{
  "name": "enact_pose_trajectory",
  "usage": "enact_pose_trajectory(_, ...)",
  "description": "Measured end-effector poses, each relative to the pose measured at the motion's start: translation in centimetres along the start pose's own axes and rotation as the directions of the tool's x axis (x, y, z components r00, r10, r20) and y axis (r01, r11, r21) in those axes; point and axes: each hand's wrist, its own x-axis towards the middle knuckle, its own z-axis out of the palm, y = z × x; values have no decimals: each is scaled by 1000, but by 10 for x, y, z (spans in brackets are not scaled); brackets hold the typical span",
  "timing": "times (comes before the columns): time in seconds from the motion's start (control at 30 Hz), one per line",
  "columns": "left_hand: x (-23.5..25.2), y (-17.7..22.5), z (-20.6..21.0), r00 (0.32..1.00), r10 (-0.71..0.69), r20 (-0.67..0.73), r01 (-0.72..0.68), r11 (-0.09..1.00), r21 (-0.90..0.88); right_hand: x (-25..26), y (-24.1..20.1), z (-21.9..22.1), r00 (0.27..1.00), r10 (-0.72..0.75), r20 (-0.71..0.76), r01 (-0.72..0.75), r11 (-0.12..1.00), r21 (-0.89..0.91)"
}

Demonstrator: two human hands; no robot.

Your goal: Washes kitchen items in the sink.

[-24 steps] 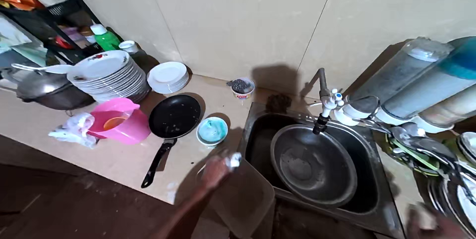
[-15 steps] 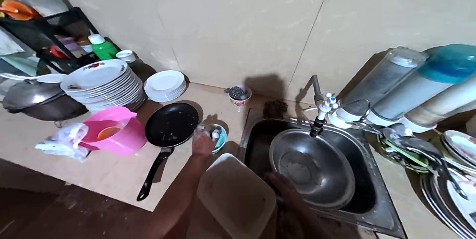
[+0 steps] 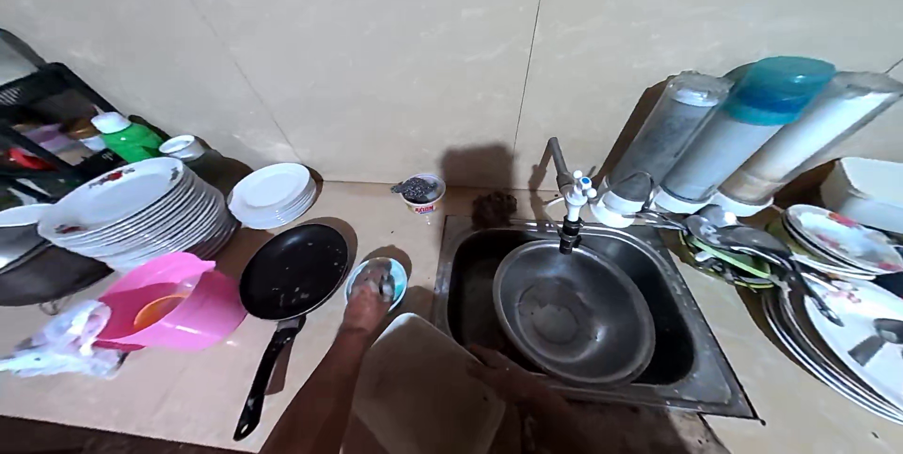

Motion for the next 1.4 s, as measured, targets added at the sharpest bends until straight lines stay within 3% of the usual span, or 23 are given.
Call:
enact_pose_trajectory(0.1,-2,-5,-4,946,-131,-296,26,942,-334,-14,-2,-6,996,-35,-81,32,998,-49)
enact_pose_trajectory(0.17,5,-15,-6,828,-399,-393,5,707,-707,-24,-1,-18,981,-84,-173,76,996,-50)
enact_pose_trajectory(0.2,7,-15,-11,793,-533,-294,-10,470,-882,-29,-2,-25,971,-97,-219,93,995,-29)
enact_pose_trajectory(0.27,5,-7,-22,809,-584,-56,-47,31,-998,-33,0,-36,934,-122,-336,142,989,36)
enact_pose_trajectory(0.33,2,21,-31,864,-503,12,-44,-99,-994,-26,6,-44,889,-167,-427,251,956,149)
enact_pose_trajectory(0.4,-8,62,-33,929,-369,1,-4,-14,-1000,-15,8,-46,869,-150,-472,313,905,288)
enact_pose_trajectory(0.43,-12,81,-27,960,-276,-45,-15,111,-994,-8,10,-46,872,-132,-471,321,881,348)
enact_pose_trajectory(0.47,-17,99,-18,976,-183,-116,-54,313,-948,-1,13,-45,882,-107,-460,316,857,408)
enact_pose_trajectory(0.53,-24,131,2,986,-54,-156,-65,744,-666,12,18,-43,909,-51,-414,284,803,524)
enact_pose_trajectory(0.57,-26,142,12,996,-28,-85,-17,876,-483,19,21,-41,918,-56,-392,286,778,559)
enact_pose_trajectory(0.63,-32,154,30,974,-54,221,97,977,-190,31,30,-36,933,-100,-345,302,738,603)
enact_pose_trajectory(0.73,-58,151,61,844,-29,535,-79,981,177,45,47,-33,934,-154,-322,327,729,602)
enact_pose_trajectory(0.83,-69,139,58,795,88,600,-231,959,165,39,50,-29,941,-176,-289,319,746,585)
enact_pose_trajectory(0.87,-65,134,50,803,49,593,-202,960,193,36,50,-28,943,-186,-277,316,759,569)
enact_pose_trajectory(0.97,-38,145,33,792,-314,524,37,881,471,35,55,-26,927,-255,-275,363,797,483)
enact_pose_trajectory(1.0,-33,148,37,778,-370,508,66,852,520,36,55,-26,918,-278,-284,386,795,467)
enact_pose_trajectory(1.03,-36,149,43,796,-333,505,30,855,517,36,56,-25,910,-292,-293,403,790,463)
enact_pose_trajectory(1.1,-52,148,60,842,-40,538,-205,899,387,31,57,-25,905,-308,-294,415,789,453)
enact_pose_trajectory(1.17,-59,142,69,827,185,530,-367,892,262,24,58,-27,906,-315,-283,414,799,436)
enact_pose_trajectory(1.23,-59,135,65,881,143,451,-296,910,290,13,55,-28,918,-302,-256,388,816,428)
enact_pose_trajectory(1.3,-56,134,64,933,-36,359,-97,933,346,3,53,-24,924,-275,-267,366,841,400)
enact_pose_trajectory(1.33,-59,142,61,909,-107,404,-42,938,344,-1,54,-22,925,-252,-286,350,859,373)
enact_pose_trajectory(1.4,-80,166,50,769,-100,631,-95,959,268,-8,58,-16,910,-230,-344,337,894,296)
